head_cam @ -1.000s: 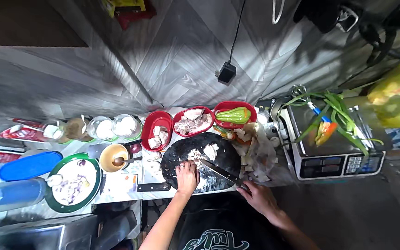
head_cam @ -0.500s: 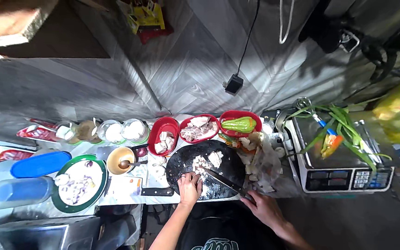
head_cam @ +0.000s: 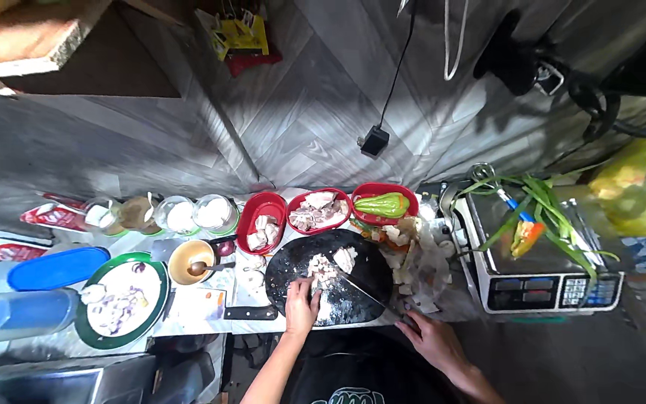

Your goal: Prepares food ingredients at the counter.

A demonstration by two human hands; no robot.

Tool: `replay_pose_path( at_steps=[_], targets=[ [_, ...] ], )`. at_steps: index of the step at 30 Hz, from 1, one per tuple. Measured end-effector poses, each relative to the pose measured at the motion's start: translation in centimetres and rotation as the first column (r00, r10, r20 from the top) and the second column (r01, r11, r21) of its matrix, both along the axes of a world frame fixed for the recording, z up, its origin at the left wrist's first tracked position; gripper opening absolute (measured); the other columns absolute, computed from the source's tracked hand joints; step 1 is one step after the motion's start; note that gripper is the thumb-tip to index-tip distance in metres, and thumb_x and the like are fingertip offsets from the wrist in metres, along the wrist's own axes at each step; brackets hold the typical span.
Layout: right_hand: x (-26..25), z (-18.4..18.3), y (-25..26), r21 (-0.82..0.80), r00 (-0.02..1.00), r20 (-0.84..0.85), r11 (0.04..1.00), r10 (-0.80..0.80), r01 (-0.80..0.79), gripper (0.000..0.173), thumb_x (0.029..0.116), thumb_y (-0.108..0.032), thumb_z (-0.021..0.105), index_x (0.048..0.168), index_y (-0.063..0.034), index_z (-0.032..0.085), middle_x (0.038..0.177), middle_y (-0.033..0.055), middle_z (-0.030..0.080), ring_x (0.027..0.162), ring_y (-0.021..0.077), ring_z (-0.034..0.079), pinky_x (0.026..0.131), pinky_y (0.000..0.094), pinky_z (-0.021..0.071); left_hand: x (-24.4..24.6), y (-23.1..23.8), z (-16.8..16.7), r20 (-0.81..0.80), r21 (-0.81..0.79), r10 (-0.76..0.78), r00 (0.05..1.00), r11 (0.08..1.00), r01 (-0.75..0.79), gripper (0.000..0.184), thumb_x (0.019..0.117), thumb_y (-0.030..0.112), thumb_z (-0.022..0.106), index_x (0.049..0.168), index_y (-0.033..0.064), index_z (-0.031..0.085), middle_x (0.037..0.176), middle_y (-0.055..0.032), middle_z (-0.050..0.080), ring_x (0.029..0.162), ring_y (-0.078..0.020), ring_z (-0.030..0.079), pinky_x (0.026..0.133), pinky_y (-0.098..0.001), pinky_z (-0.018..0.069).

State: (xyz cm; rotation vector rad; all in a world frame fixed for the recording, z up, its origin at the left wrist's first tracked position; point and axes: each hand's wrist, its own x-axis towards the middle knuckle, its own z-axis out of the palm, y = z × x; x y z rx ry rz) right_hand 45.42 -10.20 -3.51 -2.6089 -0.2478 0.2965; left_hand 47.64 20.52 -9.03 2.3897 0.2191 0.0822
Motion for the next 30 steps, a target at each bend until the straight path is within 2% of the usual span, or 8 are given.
replay_pose_path(
  at_steps=[2,5,10,14,17,19,25,30],
  targets=[
    [-0.3,-0.2,-0.8,0.036,0.996,-0.059,0.997,-0.063,0.065,0.040,0.0973,-0.033,0.069,0.106,0.0059,0.073,0.078,0.0227,0.071,0.070,0.0405,0.071,0.068,0.0602,0.0562,-0.2,0.3,0.8,-0.153,-0.129,0.118,0.981,0.982,-0.138,0.058,0.0889,0.014,0.078,0.136,-0.0107,0.055,0.123,-0.0287,0.064,0.103,-0.0355,0.068,0.095,-0.0462,0.0548],
    [-0.2,0.2,-1.5,0.051,0.969,-0.201,0.987,-0.141,0.154,0.040,0.1006,-0.033,0.067,0.112,0.0054,0.071,0.084,0.0247,0.072,0.079,0.0419,0.071,0.076,0.0620,0.0550,0.4,-0.1,0.9,-0.211,-0.175,0.177,0.961,0.961,-0.215,0.054,0.0887,0.010,0.077,0.133,-0.0129,0.057,0.113,-0.0282,0.068,0.093,-0.0335,0.071,0.091,-0.0451,0.0559],
    [0.7,0.9,-1.5,0.047,0.951,-0.269,0.984,-0.153,0.171,0.042,0.1017,-0.035,0.066,0.115,0.0048,0.070,0.089,0.0251,0.072,0.084,0.0414,0.072,0.080,0.0610,0.0547,3.6,-1.8,3.2,-0.360,-0.162,0.087,0.929,0.975,-0.155,0.039,0.0970,0.018,0.069,0.128,-0.0059,0.064,0.113,-0.0230,0.070,0.100,-0.0335,0.070,0.096,-0.0495,0.0530],
    [1.3,1.4,-1.6,0.098,0.951,-0.256,0.975,-0.171,0.201,0.040,0.1017,-0.031,0.066,0.114,0.0072,0.070,0.087,0.0257,0.072,0.081,0.0403,0.071,0.080,0.0595,0.0551,6.3,-3.4,5.2,-0.293,-0.155,0.012,0.956,0.986,-0.060,0.037,0.0981,0.019,0.065,0.126,-0.0051,0.064,0.119,-0.0235,0.068,0.108,-0.0348,0.067,0.099,-0.0500,0.0518],
    [1.4,1.5,-1.6,0.118,0.956,-0.222,0.968,-0.192,0.222,0.039,0.1018,-0.029,0.066,0.112,0.0090,0.070,0.084,0.0257,0.070,0.077,0.0394,0.070,0.077,0.0577,0.0551,9.6,-5.7,5.7,-0.374,-0.131,-0.072,0.925,0.991,0.024,0.060,0.0931,0.028,0.073,0.143,0.0018,0.054,0.135,-0.0250,0.060,0.122,-0.0376,0.062,0.107,-0.0509,0.0475],
    [1.1,1.5,-1.6,0.121,0.952,-0.226,0.963,-0.209,0.240,0.039,0.1018,-0.029,0.066,0.112,0.0086,0.070,0.084,0.0254,0.071,0.077,0.0387,0.070,0.077,0.0574,0.0549,11.1,-7.1,5.9,-0.519,-0.028,-0.075,0.852,0.997,0.070,0.062,0.0941,0.032,0.072,0.149,0.0097,0.050,0.141,-0.0237,0.056,0.127,-0.0385,0.059,0.107,-0.0538,0.0468],
    [0.3,1.3,-2.2,0.115,0.946,-0.247,0.964,-0.207,0.241,0.041,0.1020,-0.031,0.066,0.114,0.0083,0.070,0.092,0.0274,0.072,0.087,0.0415,0.072,0.084,0.0589,0.0552,11.4,-6.9,6.0,-0.556,-0.037,-0.044,0.830,0.999,0.029,0.049,0.0890,0.015,0.073,0.134,0.0032,0.057,0.120,-0.0228,0.068,0.115,-0.0394,0.065,0.099,-0.0572,0.0497],
    [0.4,1.0,-2.2,0.078,0.941,-0.276,0.971,-0.195,0.224,0.043,0.1019,-0.034,0.066,0.113,0.0075,0.071,0.089,0.0266,0.072,0.085,0.0415,0.072,0.082,0.0592,0.0552,10.6,-5.9,5.7,-0.498,-0.126,-0.074,0.864,0.992,0.013,0.039,0.0899,0.010,0.070,0.127,0.0010,0.062,0.116,-0.0230,0.068,0.110,-0.0377,0.066,0.097,-0.0551,0.0503]
  ],
)
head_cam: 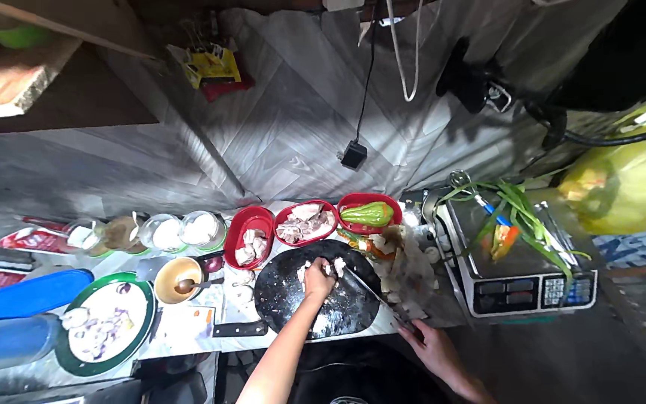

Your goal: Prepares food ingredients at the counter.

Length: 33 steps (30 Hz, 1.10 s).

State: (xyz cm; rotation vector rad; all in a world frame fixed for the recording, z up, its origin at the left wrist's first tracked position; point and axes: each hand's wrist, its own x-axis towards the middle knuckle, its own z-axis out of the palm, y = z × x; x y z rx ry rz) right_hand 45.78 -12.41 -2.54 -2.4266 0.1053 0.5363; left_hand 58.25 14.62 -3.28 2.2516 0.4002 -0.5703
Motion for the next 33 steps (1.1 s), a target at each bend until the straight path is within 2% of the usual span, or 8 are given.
replay_pose_path(
  at_steps=[3,7,11,13,16,19,28,33],
  targets=[
    [0.5,0.0,0.5,0.000,0.999,-0.014,0.999,0.048,-0.048,0.042,0.1025,-0.033,0.065,0.113,0.0071,0.070,0.090,0.0266,0.072,0.085,0.0419,0.072,0.082,0.0598,0.0549,-1.1,1.3,0.2,0.125,-0.142,0.172,0.977,0.978,-0.154,0.039,0.0874,0.011,0.075,0.122,-0.0031,0.063,0.111,-0.0234,0.068,0.103,-0.0351,0.067,0.093,-0.0528,0.0522],
    [0.9,-0.6,2.0,0.086,0.973,-0.079,0.974,0.216,-0.209,0.043,0.1019,-0.035,0.065,0.112,0.0058,0.072,0.091,0.0251,0.072,0.087,0.0394,0.072,0.084,0.0587,0.0549,-4.4,5.5,0.0,0.317,-0.254,0.495,0.809,0.866,-0.431,0.040,0.0820,0.003,0.076,0.118,-0.0075,0.063,0.107,-0.0236,0.069,0.099,-0.0325,0.068,0.091,-0.0514,0.0538],
    [2.1,-1.3,5.4,0.053,0.873,-0.261,0.909,0.413,-0.414,0.049,0.1057,-0.044,0.055,0.117,0.0022,0.069,0.095,0.0243,0.071,0.092,0.0399,0.070,0.087,0.0586,0.0534,-8.2,9.5,-2.5,0.333,-0.352,0.595,0.732,0.798,-0.489,0.050,0.0789,-0.007,0.071,0.126,-0.0105,0.055,0.117,-0.0234,0.065,0.105,-0.0265,0.064,0.091,-0.0424,0.0531],
    [2.9,-1.9,6.8,-0.010,0.873,-0.293,0.911,0.390,-0.411,0.051,0.1076,-0.044,0.050,0.118,0.0030,0.067,0.095,0.0251,0.070,0.094,0.0412,0.069,0.087,0.0592,0.0526,-9.4,9.2,-3.3,0.280,-0.375,0.581,0.764,0.799,-0.470,0.052,0.0807,-0.008,0.070,0.130,-0.0110,0.053,0.120,-0.0232,0.065,0.108,-0.0250,0.065,0.094,-0.0401,0.0534],
    [3.5,-1.7,8.6,-0.078,0.884,-0.298,0.914,0.361,-0.399,0.052,0.1094,-0.044,0.046,0.123,0.0029,0.064,0.097,0.0259,0.071,0.097,0.0421,0.070,0.089,0.0584,0.0530,-10.0,7.1,-3.1,0.213,-0.158,0.476,0.853,0.878,-0.451,0.045,0.0879,0.006,0.075,0.128,-0.0065,0.060,0.118,-0.0235,0.069,0.107,-0.0325,0.068,0.097,-0.0484,0.0528],
    [3.5,-0.8,10.3,-0.063,0.882,-0.310,0.918,0.354,-0.391,0.050,0.1099,-0.042,0.047,0.123,0.0034,0.063,0.097,0.0255,0.070,0.097,0.0408,0.070,0.090,0.0562,0.0532,-10.3,5.9,-3.4,0.222,-0.035,0.445,0.867,0.893,-0.449,0.045,0.0894,0.008,0.074,0.131,-0.0048,0.062,0.129,-0.0261,0.064,0.121,-0.0386,0.062,0.108,-0.0516,0.0457],
    [2.7,0.2,11.8,-0.072,0.889,-0.296,0.920,0.350,-0.386,0.049,0.1113,-0.040,0.043,0.126,0.0046,0.057,0.094,0.0248,0.069,0.093,0.0404,0.070,0.087,0.0546,0.0535,-11.2,4.4,-4.6,0.317,-0.133,0.385,0.867,0.923,-0.362,0.041,0.0910,0.005,0.070,0.130,-0.0052,0.064,0.132,-0.0247,0.063,0.128,-0.0379,0.058,0.113,-0.0486,0.0423],
    [1.7,0.0,12.1,-0.071,0.862,-0.337,0.903,0.379,-0.425,0.050,0.1122,-0.042,0.039,0.127,0.0030,0.056,0.094,0.0236,0.068,0.094,0.0395,0.070,0.086,0.0537,0.0537,-12.4,5.4,-5.9,0.438,-0.069,0.193,0.878,0.981,-0.181,0.036,0.0919,0.003,0.066,0.127,-0.0019,0.068,0.134,-0.0253,0.063,0.127,-0.0408,0.059,0.110,-0.0508,0.0456]
  ],
)
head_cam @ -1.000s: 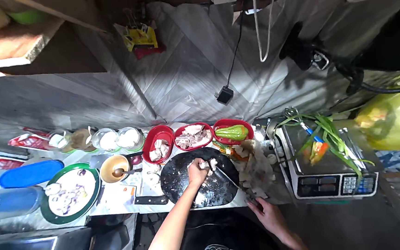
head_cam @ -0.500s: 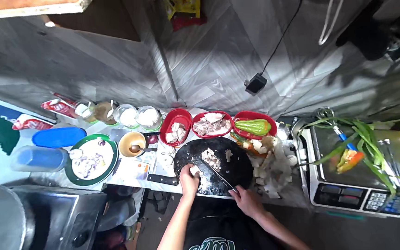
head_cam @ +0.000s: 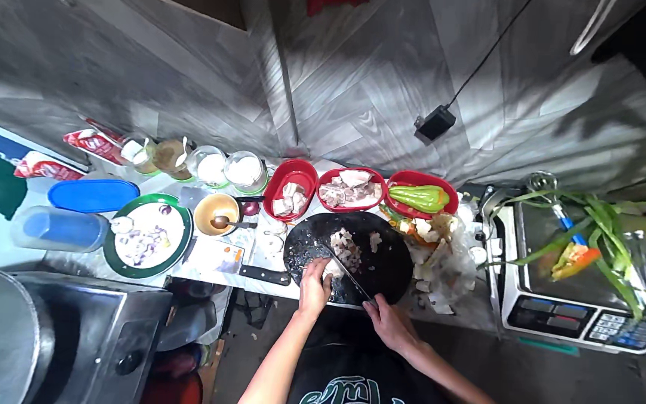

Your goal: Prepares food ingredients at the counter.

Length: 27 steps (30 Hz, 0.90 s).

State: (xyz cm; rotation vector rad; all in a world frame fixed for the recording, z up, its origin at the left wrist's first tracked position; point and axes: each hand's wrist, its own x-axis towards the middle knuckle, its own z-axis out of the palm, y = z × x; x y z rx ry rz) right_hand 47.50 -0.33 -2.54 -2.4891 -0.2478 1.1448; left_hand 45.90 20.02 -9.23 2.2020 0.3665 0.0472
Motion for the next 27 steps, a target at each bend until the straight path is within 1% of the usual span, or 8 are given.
replay_pose_path(
  at_steps=[4,10,12,15,17,21,23,27],
  targets=[
    [0.0,0.5,0.8,-0.072,0.999,-0.049,0.997,0.020,-0.024,0.050,0.1128,-0.042,0.036,0.131,0.0018,0.054,0.102,0.0247,0.069,0.103,0.0403,0.070,0.091,0.0542,0.0532,0.0,0.7,-0.3,-0.031,0.140,-0.146,0.989,0.979,0.149,0.031,0.0985,0.006,0.058,0.126,0.0001,0.070,0.138,-0.0258,0.060,0.126,-0.0430,0.060,0.108,-0.0508,0.0473],
    [-0.5,0.9,0.8,-0.074,0.999,-0.022,0.997,0.037,-0.038,0.052,0.1128,-0.042,0.035,0.129,0.0036,0.055,0.098,0.0244,0.070,0.098,0.0412,0.071,0.087,0.0542,0.0549,0.3,1.8,-0.7,0.009,0.243,-0.285,0.959,0.930,0.274,0.029,0.1014,0.008,0.056,0.122,-0.0056,0.070,0.132,-0.0244,0.065,0.120,-0.0430,0.064,0.105,-0.0496,0.0498],
    [-0.5,0.7,0.9,-0.098,0.998,-0.033,0.994,0.046,-0.049,0.052,0.1129,-0.041,0.035,0.130,0.0038,0.054,0.099,0.0247,0.070,0.099,0.0414,0.072,0.088,0.0540,0.0553,0.2,1.8,-1.0,0.045,0.275,-0.298,0.954,0.922,0.275,0.028,0.1007,0.008,0.057,0.121,-0.0059,0.071,0.130,-0.0241,0.066,0.116,-0.0439,0.066,0.102,-0.0501,0.0519],
    [-0.2,0.4,1.6,-0.111,0.995,-0.099,0.993,0.032,-0.043,0.052,0.1135,-0.040,0.033,0.135,0.0039,0.050,0.105,0.0261,0.070,0.104,0.0417,0.071,0.091,0.0540,0.0550,0.3,1.8,-0.7,0.022,0.307,-0.318,0.948,0.904,0.296,0.029,0.1013,0.008,0.055,0.122,-0.0066,0.070,0.130,-0.0242,0.066,0.115,-0.0445,0.067,0.101,-0.0497,0.0525],
    [0.0,0.2,1.9,-0.101,0.992,-0.125,0.995,0.013,-0.026,0.052,0.1135,-0.039,0.033,0.137,0.0049,0.049,0.108,0.0267,0.069,0.106,0.0416,0.070,0.092,0.0541,0.0543,0.5,1.8,-0.4,-0.020,0.304,-0.333,0.943,0.896,0.323,0.030,0.1019,0.008,0.054,0.124,-0.0074,0.068,0.132,-0.0246,0.065,0.118,-0.0447,0.065,0.102,-0.0493,0.0514],
    [1.3,-0.7,3.1,-0.086,0.993,-0.121,0.996,0.012,-0.023,0.053,0.1134,-0.039,0.035,0.139,0.0061,0.048,0.112,0.0277,0.069,0.110,0.0415,0.069,0.096,0.0537,0.0532,0.8,1.7,-0.4,-0.008,0.291,-0.294,0.956,0.914,0.283,0.031,0.0994,0.006,0.057,0.123,-0.0092,0.068,0.131,-0.0269,0.065,0.118,-0.0455,0.065,0.104,-0.0501,0.0508],
    [2.0,-0.8,3.8,-0.093,0.993,-0.120,0.995,0.022,-0.033,0.053,0.1134,-0.039,0.035,0.140,0.0051,0.047,0.115,0.0276,0.068,0.113,0.0411,0.068,0.097,0.0541,0.0531,0.9,1.8,-0.1,-0.049,0.277,-0.286,0.957,0.917,0.288,0.033,0.1005,0.008,0.056,0.126,-0.0097,0.066,0.133,-0.0282,0.063,0.121,-0.0452,0.063,0.106,-0.0494,0.0494],
    [2.5,-0.1,3.8,-0.125,0.992,-0.110,0.989,0.065,-0.078,0.054,0.1133,-0.040,0.034,0.140,0.0045,0.047,0.118,0.0276,0.068,0.116,0.0406,0.067,0.099,0.0538,0.0524,1.2,1.8,0.4,-0.137,0.261,-0.280,0.950,0.915,0.307,0.034,0.1039,0.011,0.052,0.130,-0.0075,0.064,0.137,-0.0254,0.061,0.128,-0.0409,0.060,0.111,-0.0469,0.0456]
  ],
)
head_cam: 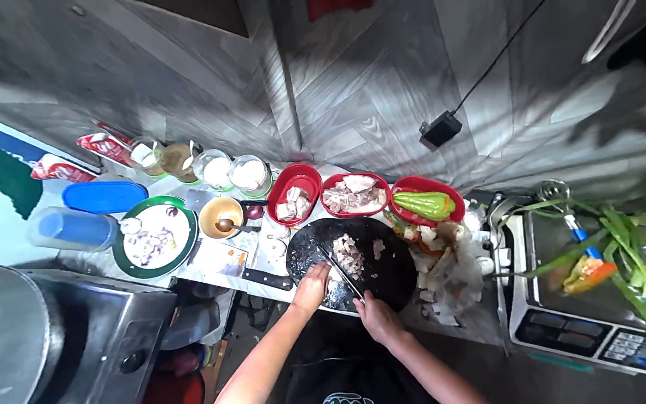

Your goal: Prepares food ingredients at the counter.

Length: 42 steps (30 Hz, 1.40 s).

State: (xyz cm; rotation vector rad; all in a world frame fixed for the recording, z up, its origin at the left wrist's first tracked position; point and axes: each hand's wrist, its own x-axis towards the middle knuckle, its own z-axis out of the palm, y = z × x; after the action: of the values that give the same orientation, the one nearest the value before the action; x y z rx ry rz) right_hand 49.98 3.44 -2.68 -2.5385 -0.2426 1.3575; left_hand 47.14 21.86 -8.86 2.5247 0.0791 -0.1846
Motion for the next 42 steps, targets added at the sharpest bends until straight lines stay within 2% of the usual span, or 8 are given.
replay_pose_path(
  at_steps=[5,11,14,19,28,35,39,42],
  targets=[
    [-1.4,-1.0,-3.3,0.006,1.000,0.026,1.000,0.004,-0.004,0.055,0.1128,-0.042,0.036,0.139,0.0049,0.049,0.113,0.0282,0.069,0.112,0.0417,0.069,0.098,0.0540,0.0530,-0.1,-0.2,0.0,-0.001,-0.019,0.012,1.000,1.000,-0.012,0.033,0.1045,0.010,0.051,0.129,-0.0065,0.065,0.137,-0.0243,0.062,0.129,-0.0401,0.059,0.112,-0.0470,0.0441],
    [0.5,-1.0,-2.3,0.074,0.999,0.043,0.997,-0.025,0.021,0.056,0.1124,-0.043,0.037,0.135,0.0061,0.052,0.113,0.0286,0.068,0.112,0.0423,0.067,0.098,0.0552,0.0513,-0.8,-0.1,-0.6,0.091,-0.085,0.048,0.995,0.996,-0.040,0.029,0.1014,0.007,0.054,0.123,-0.0063,0.069,0.133,-0.0244,0.065,0.125,-0.0408,0.062,0.110,-0.0482,0.0461],
    [0.0,0.1,-2.5,0.079,0.998,0.069,0.997,-0.011,0.006,0.054,0.1125,-0.042,0.037,0.132,0.0055,0.054,0.108,0.0273,0.069,0.108,0.0416,0.068,0.095,0.0546,0.0524,-1.2,0.1,-1.2,0.157,-0.137,0.075,0.985,0.989,-0.053,0.026,0.1008,0.006,0.056,0.120,-0.0048,0.071,0.137,-0.0276,0.060,0.123,-0.0427,0.062,0.107,-0.0474,0.0494],
    [-0.8,0.3,-2.0,0.062,0.996,0.079,0.998,0.028,-0.033,0.054,0.1126,-0.042,0.036,0.130,0.0055,0.054,0.106,0.0268,0.070,0.106,0.0416,0.070,0.093,0.0546,0.0534,-1.3,0.6,-2.1,0.251,-0.092,0.030,0.968,0.996,-0.007,0.025,0.0997,0.006,0.058,0.115,-0.0065,0.072,0.123,-0.0260,0.068,0.114,-0.0418,0.067,0.102,-0.0467,0.0531],
    [-1.5,0.6,-2.1,0.008,0.999,0.007,0.999,0.035,-0.035,0.053,0.1129,-0.041,0.036,0.134,0.0063,0.051,0.107,0.0273,0.069,0.106,0.0417,0.070,0.094,0.0538,0.0538,-0.9,1.2,-2.3,0.294,-0.077,-0.020,0.956,0.996,0.045,0.020,0.0959,0.004,0.062,0.107,-0.0040,0.075,0.115,-0.0239,0.072,0.108,-0.0411,0.070,0.097,-0.0473,0.0557],
    [0.4,-0.1,0.6,-0.063,0.997,-0.034,0.996,0.068,-0.070,0.054,0.1131,-0.042,0.034,0.139,0.0033,0.047,0.116,0.0263,0.069,0.113,0.0404,0.069,0.096,0.0533,0.0542,0.2,1.9,-0.8,0.118,-0.121,-0.051,0.992,0.991,0.065,0.022,0.0981,0.007,0.060,0.111,-0.0051,0.074,0.123,-0.0235,0.069,0.117,-0.0393,0.067,0.105,-0.0456,0.0508],
    [1.3,-1.0,1.0,0.015,0.999,-0.025,1.000,0.025,-0.025,0.055,0.1128,-0.042,0.035,0.138,0.0042,0.049,0.117,0.0273,0.067,0.115,0.0407,0.067,0.097,0.0547,0.0525,0.3,1.8,-0.4,0.076,-0.113,-0.071,0.995,0.990,0.079,0.023,0.0986,0.007,0.059,0.113,-0.0053,0.073,0.124,-0.0242,0.068,0.118,-0.0394,0.065,0.105,-0.0456,0.0498],
    [1.4,-1.6,-1.2,0.109,0.998,-0.056,0.994,-0.003,0.009,0.057,0.1122,-0.043,0.038,0.136,0.0073,0.051,0.115,0.0297,0.066,0.113,0.0423,0.066,0.099,0.0562,0.0505,-0.3,1.8,-0.9,0.088,-0.171,0.015,0.996,0.985,0.000,0.025,0.0990,0.008,0.060,0.116,-0.0064,0.071,0.130,-0.0277,0.063,0.118,-0.0397,0.065,0.103,-0.0442,0.0522]
  ],
)
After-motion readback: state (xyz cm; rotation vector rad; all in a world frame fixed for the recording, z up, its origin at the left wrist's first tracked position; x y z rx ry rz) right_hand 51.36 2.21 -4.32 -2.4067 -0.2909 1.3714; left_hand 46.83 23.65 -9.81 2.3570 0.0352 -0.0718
